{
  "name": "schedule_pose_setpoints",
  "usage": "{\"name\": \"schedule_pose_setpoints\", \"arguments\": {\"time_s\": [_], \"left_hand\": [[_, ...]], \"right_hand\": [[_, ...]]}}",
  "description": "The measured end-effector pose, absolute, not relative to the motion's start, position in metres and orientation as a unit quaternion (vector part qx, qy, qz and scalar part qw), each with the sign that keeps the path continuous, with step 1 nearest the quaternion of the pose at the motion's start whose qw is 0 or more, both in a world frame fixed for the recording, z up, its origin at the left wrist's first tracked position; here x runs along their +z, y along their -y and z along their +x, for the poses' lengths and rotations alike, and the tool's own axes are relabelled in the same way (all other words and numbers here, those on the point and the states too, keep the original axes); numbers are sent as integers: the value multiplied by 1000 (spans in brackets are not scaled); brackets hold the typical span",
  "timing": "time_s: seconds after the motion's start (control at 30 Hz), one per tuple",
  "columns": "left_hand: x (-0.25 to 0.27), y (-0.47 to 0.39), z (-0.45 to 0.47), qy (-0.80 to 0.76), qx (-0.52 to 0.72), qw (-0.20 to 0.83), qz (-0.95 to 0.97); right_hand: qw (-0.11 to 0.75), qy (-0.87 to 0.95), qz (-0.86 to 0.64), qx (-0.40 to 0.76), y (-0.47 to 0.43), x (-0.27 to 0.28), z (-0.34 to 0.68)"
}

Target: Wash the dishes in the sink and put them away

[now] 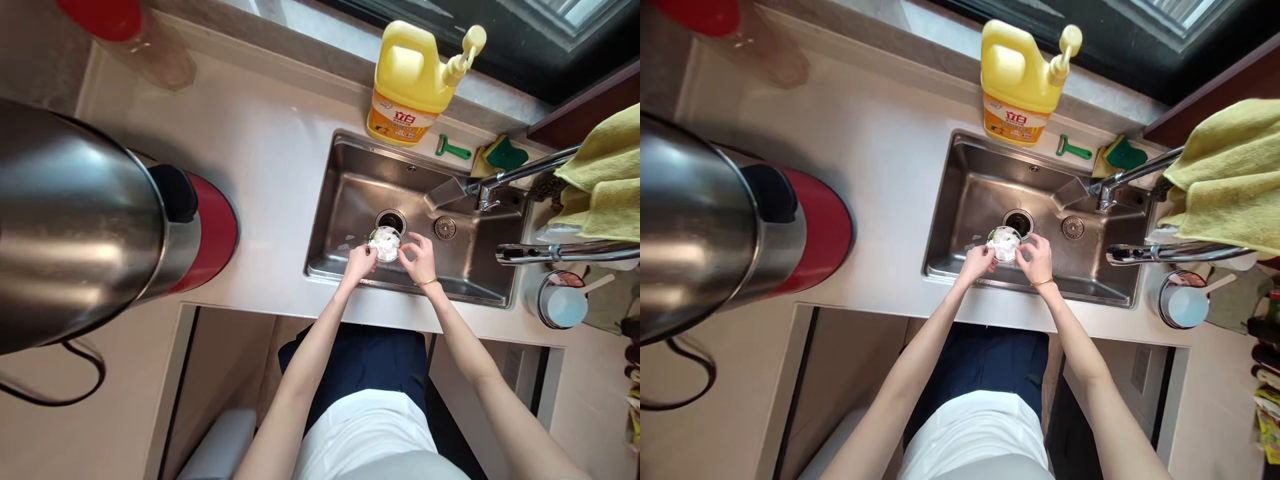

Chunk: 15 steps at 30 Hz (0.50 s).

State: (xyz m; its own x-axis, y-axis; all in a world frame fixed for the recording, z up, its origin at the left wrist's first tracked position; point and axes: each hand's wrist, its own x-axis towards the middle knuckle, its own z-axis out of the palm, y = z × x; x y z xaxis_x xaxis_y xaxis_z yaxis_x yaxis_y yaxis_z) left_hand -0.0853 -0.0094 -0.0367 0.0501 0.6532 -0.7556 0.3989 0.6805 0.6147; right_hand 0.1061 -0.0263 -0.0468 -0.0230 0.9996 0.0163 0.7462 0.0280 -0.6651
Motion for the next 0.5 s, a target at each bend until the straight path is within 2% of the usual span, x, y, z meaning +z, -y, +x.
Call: {"name": "schedule_pose_setpoints", "arguments": {"time_s": [0.1,0.2,0.33,0.4,0.5], "left_hand": [[-19,9,-90,-682,132,614,374],[1,8,-93,-685,163,615,355],[27,6,-92,-687,198,599,361],[39,10,-89,-696,206,576,376],[52,23,-84,-715,240,543,370]], "right_hand": [[325,572,-669,345,23,-45,115],[367,339,-704,504,16,-43,112],[301,70,-574,758,7,-37,85],[291,33,-481,826,5,-32,66],[289,49,-404,866,5,-24,45]]}}
